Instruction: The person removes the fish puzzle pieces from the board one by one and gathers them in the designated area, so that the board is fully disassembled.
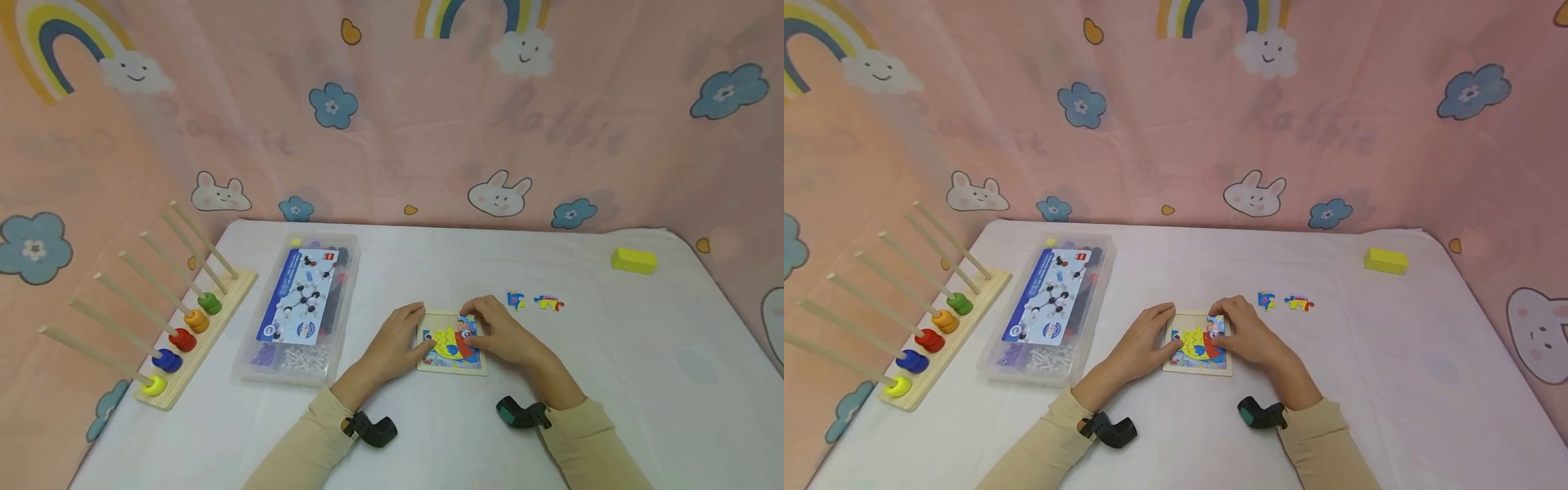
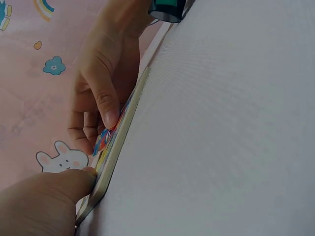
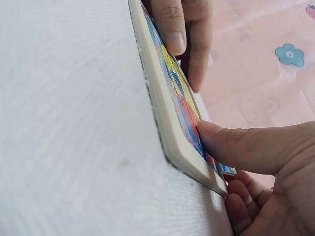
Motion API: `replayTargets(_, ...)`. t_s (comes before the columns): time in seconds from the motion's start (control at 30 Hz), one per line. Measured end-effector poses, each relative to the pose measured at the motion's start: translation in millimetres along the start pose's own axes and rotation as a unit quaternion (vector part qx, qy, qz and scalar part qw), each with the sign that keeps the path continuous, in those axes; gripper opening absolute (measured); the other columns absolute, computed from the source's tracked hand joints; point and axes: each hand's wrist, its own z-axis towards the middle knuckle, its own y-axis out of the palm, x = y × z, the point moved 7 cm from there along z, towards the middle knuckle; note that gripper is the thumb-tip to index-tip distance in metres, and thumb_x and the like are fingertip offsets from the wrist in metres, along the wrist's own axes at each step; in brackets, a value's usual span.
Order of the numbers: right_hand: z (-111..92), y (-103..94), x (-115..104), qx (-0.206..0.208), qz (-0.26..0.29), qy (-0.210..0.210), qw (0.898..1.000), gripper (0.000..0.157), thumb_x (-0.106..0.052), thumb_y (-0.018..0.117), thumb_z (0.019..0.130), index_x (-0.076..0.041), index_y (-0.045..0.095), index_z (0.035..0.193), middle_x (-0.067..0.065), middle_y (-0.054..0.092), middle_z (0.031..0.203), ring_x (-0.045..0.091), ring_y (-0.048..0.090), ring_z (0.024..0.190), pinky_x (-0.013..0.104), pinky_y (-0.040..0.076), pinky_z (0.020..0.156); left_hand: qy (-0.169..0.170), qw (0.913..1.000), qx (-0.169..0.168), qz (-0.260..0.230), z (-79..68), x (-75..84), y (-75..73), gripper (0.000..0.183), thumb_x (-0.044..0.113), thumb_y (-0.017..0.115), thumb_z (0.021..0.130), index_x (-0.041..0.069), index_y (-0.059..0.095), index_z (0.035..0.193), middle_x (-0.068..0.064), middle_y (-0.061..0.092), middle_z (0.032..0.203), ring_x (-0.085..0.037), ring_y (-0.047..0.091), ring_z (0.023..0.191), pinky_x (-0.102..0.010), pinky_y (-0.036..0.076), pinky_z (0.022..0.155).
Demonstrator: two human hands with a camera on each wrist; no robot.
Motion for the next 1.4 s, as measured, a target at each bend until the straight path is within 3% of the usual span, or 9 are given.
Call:
replayTargets(0.13, 0.0, 0.5, -0.3, 0.013, 0.008, -0.011, 1.0, 0.04, -0.011, 0.07, 0.083, -0.002, 0.052, 0.118, 0.014, 0.048, 0.117, 0.026, 0.043, 0.107, 0.041, 0.042, 0.096, 0.0, 1.0, 0.001, 0.001, 0.2, -0.8, -0.8, 0.063, 0.033, 0.063, 0.09, -0.002, 0.045, 0.138, -0.012, 0.044, 0.144, -0.025, 0.04, 0.135, -0.036, 0.033, 0.113)
replayTargets(0.43, -1.4, -1.7, 5.4, 0.037, 0.018, 0.002, 0.999, 0.033, -0.002, 0.062, 0.087, -0.006, 0.058, 0.12, 0.01, 0.054, 0.119, 0.026, 0.049, 0.112, 0.05, 0.042, 0.102, -0.002, 1.0, 0.002, -0.001, 0.6, -2.0, -0.7, 0.063, 0.034, 0.063, 0.09, -0.001, 0.045, 0.139, -0.011, 0.044, 0.145, -0.025, 0.039, 0.135, -0.036, 0.033, 0.114)
replayTargets(1.0, -5.5, -2.3, 6.2, 0.077, -0.005, 0.016, 0.997, 0.028, -0.002, 0.059, 0.091, -0.005, 0.059, 0.119, 0.011, 0.055, 0.115, 0.022, 0.051, 0.101, 0.041, 0.048, 0.091, 0.005, 1.0, 0.003, 0.002, -0.1, 0.2, -0.5, 0.062, 0.033, 0.063, 0.089, -0.002, 0.045, 0.138, -0.012, 0.045, 0.144, -0.026, 0.04, 0.134, -0.037, 0.034, 0.113)
replayTargets(1.4, -7.3, -17.3, 10.5, 0.074, -0.015, 0.027, 0.997, 0.03, -0.006, 0.062, 0.09, -0.004, 0.06, 0.119, 0.012, 0.056, 0.117, 0.026, 0.053, 0.106, 0.047, 0.049, 0.096, 0.0, 1.0, 0.001, -0.003, -1.1, 0.9, 0.5, 0.062, 0.033, 0.063, 0.09, -0.001, 0.045, 0.138, -0.012, 0.044, 0.144, -0.026, 0.039, 0.135, -0.037, 0.034, 0.113)
